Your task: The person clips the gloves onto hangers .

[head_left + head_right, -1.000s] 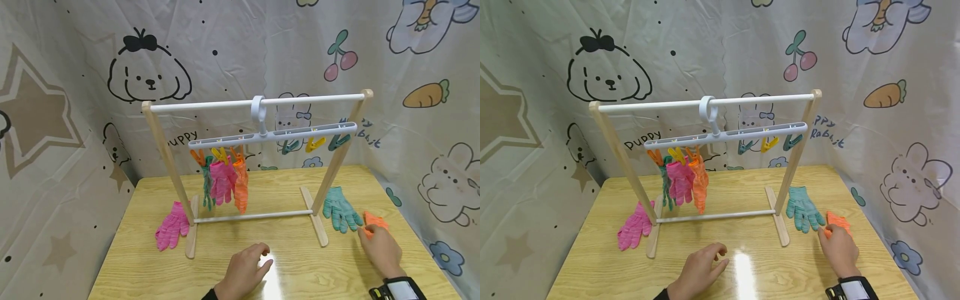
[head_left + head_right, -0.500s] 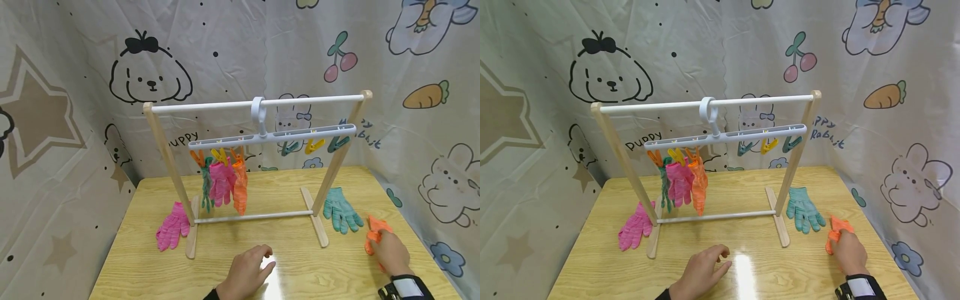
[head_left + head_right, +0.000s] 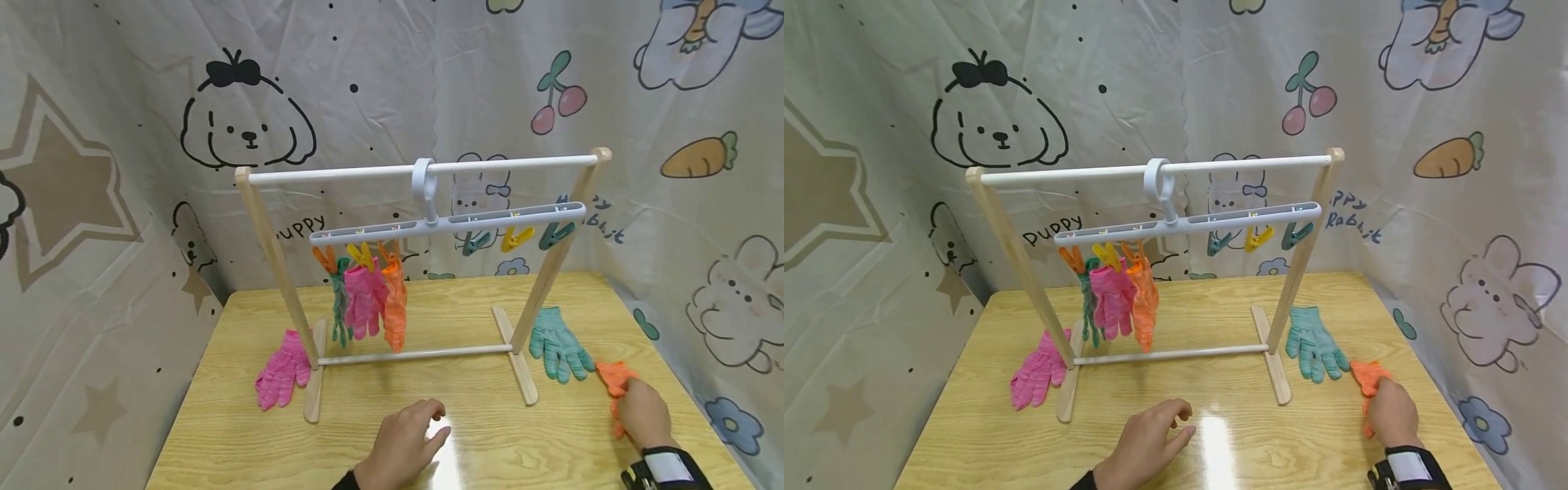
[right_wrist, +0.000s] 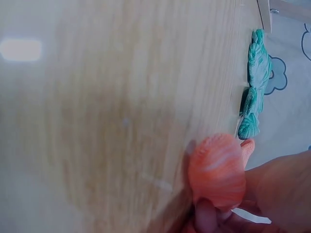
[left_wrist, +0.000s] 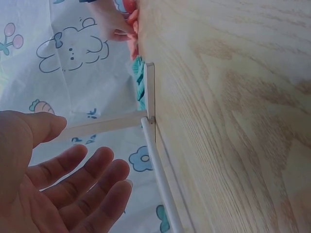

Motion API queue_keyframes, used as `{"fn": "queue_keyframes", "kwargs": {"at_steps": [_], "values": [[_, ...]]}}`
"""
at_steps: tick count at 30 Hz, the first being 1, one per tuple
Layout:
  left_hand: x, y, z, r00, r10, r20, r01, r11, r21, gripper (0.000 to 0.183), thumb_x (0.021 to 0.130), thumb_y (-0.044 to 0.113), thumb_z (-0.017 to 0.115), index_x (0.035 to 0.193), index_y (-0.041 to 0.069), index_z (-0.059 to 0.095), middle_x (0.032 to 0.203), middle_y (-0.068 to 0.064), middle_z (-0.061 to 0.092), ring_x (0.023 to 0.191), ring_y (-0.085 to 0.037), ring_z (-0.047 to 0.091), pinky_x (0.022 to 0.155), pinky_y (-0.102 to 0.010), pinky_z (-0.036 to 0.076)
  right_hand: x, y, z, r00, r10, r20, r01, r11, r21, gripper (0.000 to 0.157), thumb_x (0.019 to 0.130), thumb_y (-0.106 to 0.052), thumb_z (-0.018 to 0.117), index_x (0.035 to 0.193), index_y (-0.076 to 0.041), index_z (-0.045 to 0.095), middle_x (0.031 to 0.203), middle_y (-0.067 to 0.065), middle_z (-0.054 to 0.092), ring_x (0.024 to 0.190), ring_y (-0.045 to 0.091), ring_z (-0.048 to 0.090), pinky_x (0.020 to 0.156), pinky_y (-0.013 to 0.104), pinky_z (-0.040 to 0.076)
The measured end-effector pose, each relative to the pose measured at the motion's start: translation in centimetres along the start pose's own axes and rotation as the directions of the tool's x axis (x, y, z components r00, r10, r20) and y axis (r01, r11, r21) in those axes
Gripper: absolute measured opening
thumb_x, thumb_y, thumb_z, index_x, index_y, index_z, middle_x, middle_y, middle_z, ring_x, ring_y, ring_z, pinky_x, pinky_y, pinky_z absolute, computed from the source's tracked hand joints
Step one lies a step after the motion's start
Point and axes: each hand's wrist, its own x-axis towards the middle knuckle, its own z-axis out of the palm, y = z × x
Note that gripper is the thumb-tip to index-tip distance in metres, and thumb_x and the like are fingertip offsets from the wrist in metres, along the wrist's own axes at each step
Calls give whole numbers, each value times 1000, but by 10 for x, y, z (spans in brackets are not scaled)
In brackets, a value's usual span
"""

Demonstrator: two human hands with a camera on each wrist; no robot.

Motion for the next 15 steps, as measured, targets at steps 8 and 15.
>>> {"fn": "queue_keyframes", "kwargs": {"at_steps": [8,15], "values": [[1,-2,-2,1000,-6,-27,6,1000,17,14,94,29,71,101,18,67,92,7,72,73,3,58,58,-16,42,1,5,4,999,-12,-30,13,999,36,29,82,4,49,104,20,54,87,34,61,78,45,63,72,59,50],[3,0,-4,999,-12,-30,12,1000,-5,13,94,28,71,102,18,68,93,6,73,76,-1,63,59,-16,44,2,0,2,997,-51,-58,55,995,80,36,81,3,52,110,23,53,91,37,63,82,50,64,76,61,50]]}}
